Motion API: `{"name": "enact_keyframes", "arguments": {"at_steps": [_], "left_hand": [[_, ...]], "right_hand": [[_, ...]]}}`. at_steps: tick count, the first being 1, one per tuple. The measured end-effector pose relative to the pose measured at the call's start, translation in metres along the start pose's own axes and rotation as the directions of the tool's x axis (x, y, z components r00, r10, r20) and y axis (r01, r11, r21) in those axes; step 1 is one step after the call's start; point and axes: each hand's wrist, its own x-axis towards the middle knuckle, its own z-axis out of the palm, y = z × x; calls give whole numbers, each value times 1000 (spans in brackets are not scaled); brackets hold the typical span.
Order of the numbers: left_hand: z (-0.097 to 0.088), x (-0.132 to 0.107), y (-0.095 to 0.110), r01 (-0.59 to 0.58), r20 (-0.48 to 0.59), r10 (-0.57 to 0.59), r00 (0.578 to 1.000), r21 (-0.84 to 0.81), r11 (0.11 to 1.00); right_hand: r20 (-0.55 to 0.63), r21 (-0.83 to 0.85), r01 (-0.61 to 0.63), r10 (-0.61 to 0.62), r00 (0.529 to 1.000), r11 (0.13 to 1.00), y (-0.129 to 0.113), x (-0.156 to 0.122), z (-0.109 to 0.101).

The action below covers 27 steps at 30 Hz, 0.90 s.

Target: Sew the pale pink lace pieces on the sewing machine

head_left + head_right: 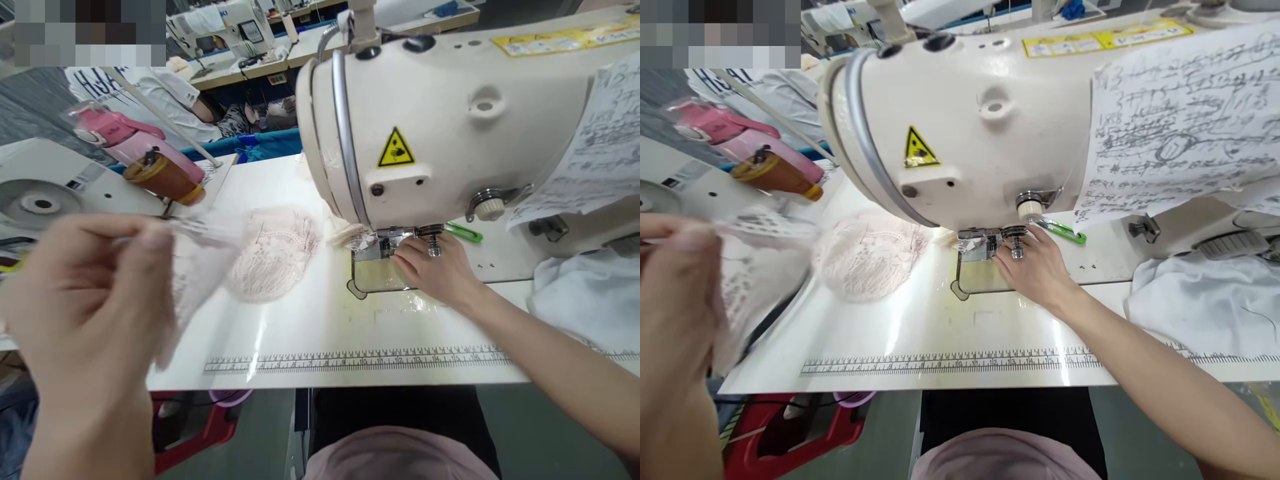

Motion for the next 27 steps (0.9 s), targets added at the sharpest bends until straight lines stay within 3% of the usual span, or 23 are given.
{"name": "enact_keyframes", "arguments": {"at_steps": [1, 2, 4, 7, 8, 10, 12, 14, 16, 18, 22, 27], "left_hand": [[9, 1, 11, 163, -77, -170, 982, -85, 983], [22, 3, 20, 256, -5, -260, 966, -170, 952], [53, 13, 28, 260, 240, -199, 950, -255, 932], [102, 28, 22, 101, 433, -8, 902, -194, 976], [116, 30, 19, -3, 444, 54, 895, -114, 994], [134, 29, 14, -252, 354, 204, 913, 96, 963], [141, 20, 15, -457, 273, 396, 877, 215, 863], [143, 8, 20, -605, 276, 549, 789, 190, 773], [145, -4, 25, -694, 308, 635, 709, 147, 704], [150, -10, 26, -737, 330, 669, 666, 151, 659], [162, -9, 15, -749, 344, 672, 656, 183, 637], [167, -1, 1, -733, 337, 661, 671, 164, 661]], "right_hand": [[-7, 3, -1, 1, 1000, 1000, 1, 0, 1], [-17, 6, -1, 1, 1000, 1000, 1, 0, 2], [-25, 13, -19, 19, 1000, 1000, 3, 0, 4], [2, 6, -96, 96, 995, 995, 5, 0, 7], [11, 2, -115, 115, 993, 993, 6, 0, 8], [16, -1, -128, 128, 992, 992, 7, 0, 10], [17, 17, -118, 117, 993, 993, 7, -1, 9], [40, 43, -112, 111, 993, 993, 5, -1, 7], [74, 49, -101, 97, 993, 994, 3, 0, 4], [90, 42, -70, 66, 994, 997, 0, 0, 1], [90, 37, -20, 17, 996, 999, -1, -1, 3], [217, 79, -99, 79, 973, 992, -1, 0, 5]]}}
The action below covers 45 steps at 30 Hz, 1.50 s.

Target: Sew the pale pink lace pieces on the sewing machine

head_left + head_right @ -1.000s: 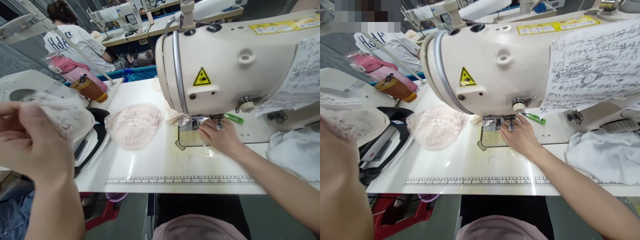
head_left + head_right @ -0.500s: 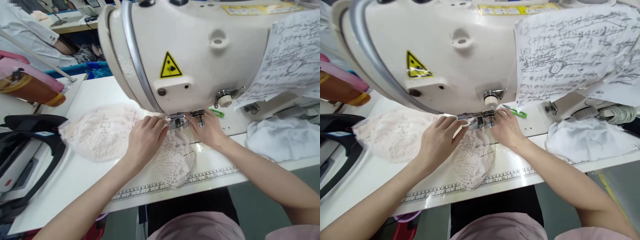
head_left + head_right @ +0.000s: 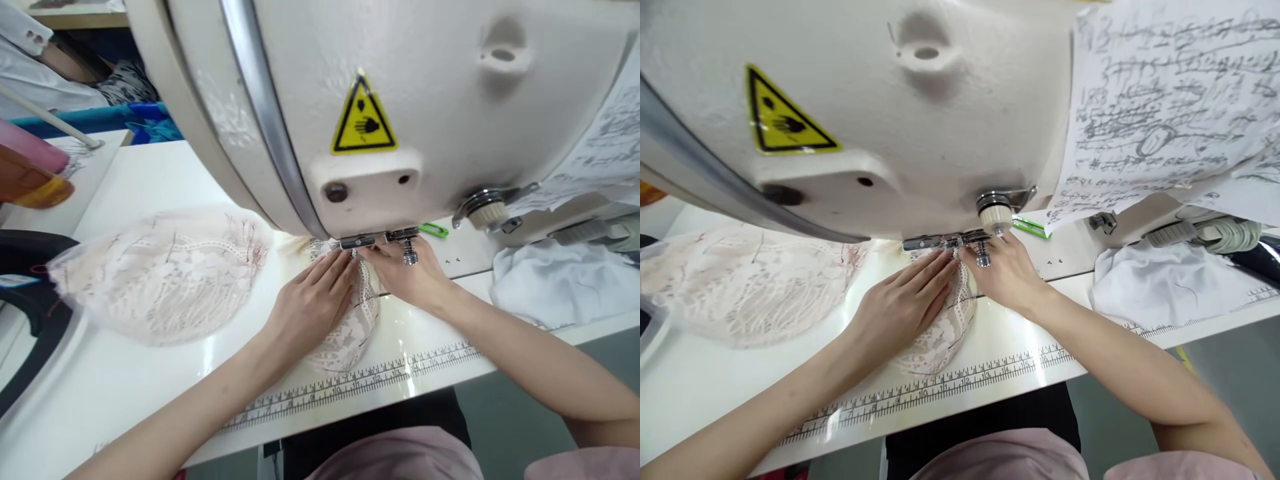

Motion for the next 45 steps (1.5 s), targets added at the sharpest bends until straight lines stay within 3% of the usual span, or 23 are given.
{"name": "enact_keyframes", "arguments": {"at_steps": [4, 6, 14, 19, 28, 39, 43, 45], "left_hand": [[2, -1, -4, 10, -14, -10, 1000, -20, 1000], [2, -1, -5, 14, -16, -14, 1000, -32, 999], [0, -3, -5, 37, -12, -37, 999, -63, 997], [-1, -2, -5, 35, -21, -37, 999, -88, 995], [-2, 0, -4, 27, -43, -29, 999, -50, 998], [2, 2, -7, 26, -59, -29, 998, -49, 998], [-15, 6, -5, -5, -121, 4, 993, -9, 1000], [-29, 7, -2, -74, -143, 72, 987, -15, 997]], "right_hand": [[160, 54, -99, 90, 983, 994, -5, -1, -5], [184, 65, -136, 122, 975, 989, -7, -1, -7], [88, 46, -93, 88, 992, 995, -8, 0, -4], [21, -73, -29, 31, 999, 997, -12, -5, -2], [-15, -142, -7, 5, 1000, 990, -11, -6, 0], [-27, 43, -24, 25, 999, 999, -7, 0, -2], [-34, 112, 31, -27, 999, 993, -4, 0, -3], [-55, 153, 107, -99, 994, 982, -3, 0, -4]]}}
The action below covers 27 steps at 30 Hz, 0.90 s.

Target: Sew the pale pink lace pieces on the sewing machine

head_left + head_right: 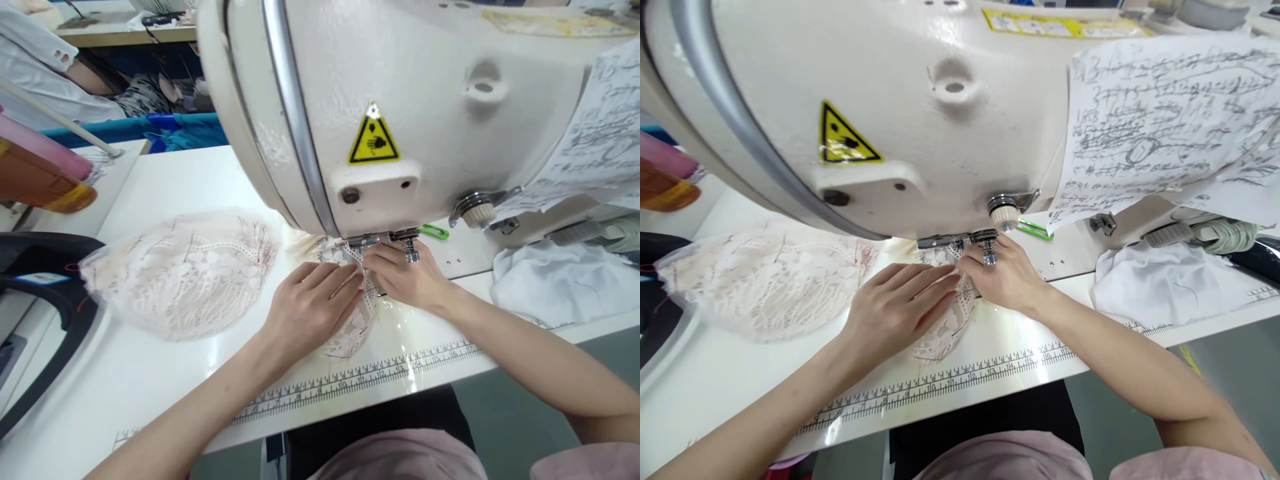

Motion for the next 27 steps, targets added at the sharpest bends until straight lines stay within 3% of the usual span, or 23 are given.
{"name": "enact_keyframes", "arguments": {"at_steps": [2, 4, 7, 11, 14, 16, 18, 20, 23, 25, 27], "left_hand": [[-13, -2, 5, -162, -2, 162, 987, -22, 986], [-22, -10, 11, -326, 35, 326, 945, -16, 945], [-26, -30, 22, -384, 147, 376, 915, 29, 923], [-26, -47, 31, -260, 150, 252, 956, 39, 965], [-33, -39, 26, 43, 109, -35, 993, -74, 996], [-41, -28, 16, 319, 144, -297, 944, -166, 933], [-48, -15, 5, 484, 215, -442, 871, -223, 846], [-49, -5, -5, 489, 313, -403, 860, -282, 825], [-36, 3, -13, 366, 402, -222, 888, -326, 872], [-24, 3, -12, 294, 389, -160, 907, -315, 902], [-12, 1, -9, 243, 308, -157, 938, -263, 934]], "right_hand": [[-15, 24, 70, -70, 997, 997, 1, -1, -1], [-30, 21, 114, -113, 993, 993, 1, -1, -1], [-41, 32, 130, -128, 991, 991, 0, -1, 1], [-14, 82, 108, -107, 994, 991, 1, -2, 3], [-14, 146, 92, -91, 996, 985, 1, -4, -1], [-16, 186, 86, -85, 996, 979, 0, -5, -3], [-9, 186, 78, -78, 997, 980, -1, -5, -4], [-11, 152, 70, -69, 998, 986, -2, -4, -3], [-20, 109, 87, -86, 996, 990, -1, -2, -1], [-28, 106, 118, -115, 993, 987, 1, -2, -1], [-30, 130, 153, -150, 988, 980, 3, -2, 0]]}}
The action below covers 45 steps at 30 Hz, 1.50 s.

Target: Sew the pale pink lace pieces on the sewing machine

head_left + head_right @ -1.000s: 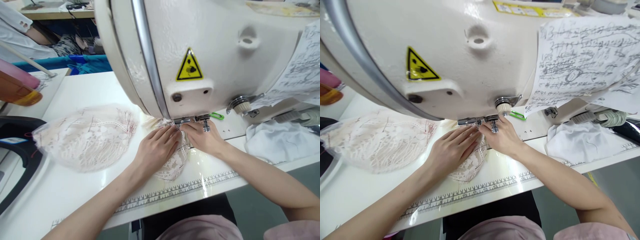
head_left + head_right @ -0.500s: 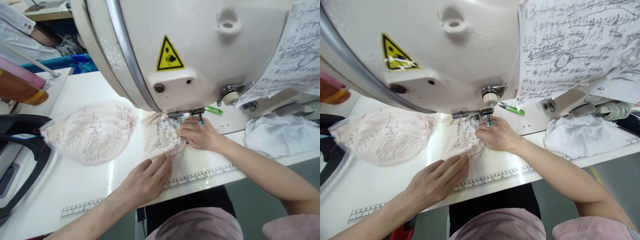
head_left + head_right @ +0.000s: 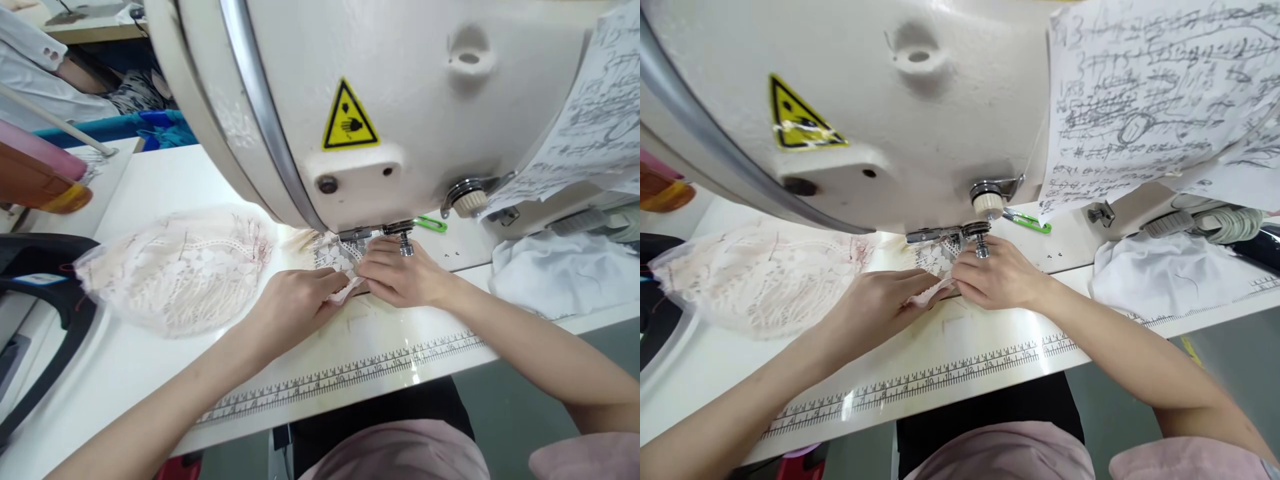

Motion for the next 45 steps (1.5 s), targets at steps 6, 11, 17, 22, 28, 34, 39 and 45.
{"name": "enact_keyframes", "arguments": {"at_steps": [6, 11, 17, 22, 28, 34, 39, 45], "left_hand": [[22, -3, 1, -149, -187, 192, 963, 224, 963], [32, -9, -1, -172, -285, 233, 930, 222, 960], [31, -12, -3, -192, -322, 273, 907, 263, 946], [30, -13, -5, -205, -326, 295, 898, 282, 937], [33, -14, -6, -191, -349, 280, 894, 268, 944], [28, -12, -5, -181, -319, 296, 901, 343, 922], [28, -11, -7, -194, -326, 288, 900, 293, 936], [33, -14, -6, -199, -249, 246, 937, 198, 960]], "right_hand": [[60, 148, 66, -76, 995, 987, 5, -4, 0], [116, 239, 34, -63, 991, 970, 5, -1, 1], [7, 127, 71, -72, 997, 989, 8, -6, 6], [47, 134, 35, -41, 998, 990, 7, -5, -2], [158, 142, -3, -20, 987, 990, 6, -5, 0], [-11, 251, 133, -135, 991, 959, 12, -2, -3], [-3, 185, 61, -62, 998, 981, 9, 1, -5], [60, 149, 41, -51, 997, 988, 11, -8, 3]]}}
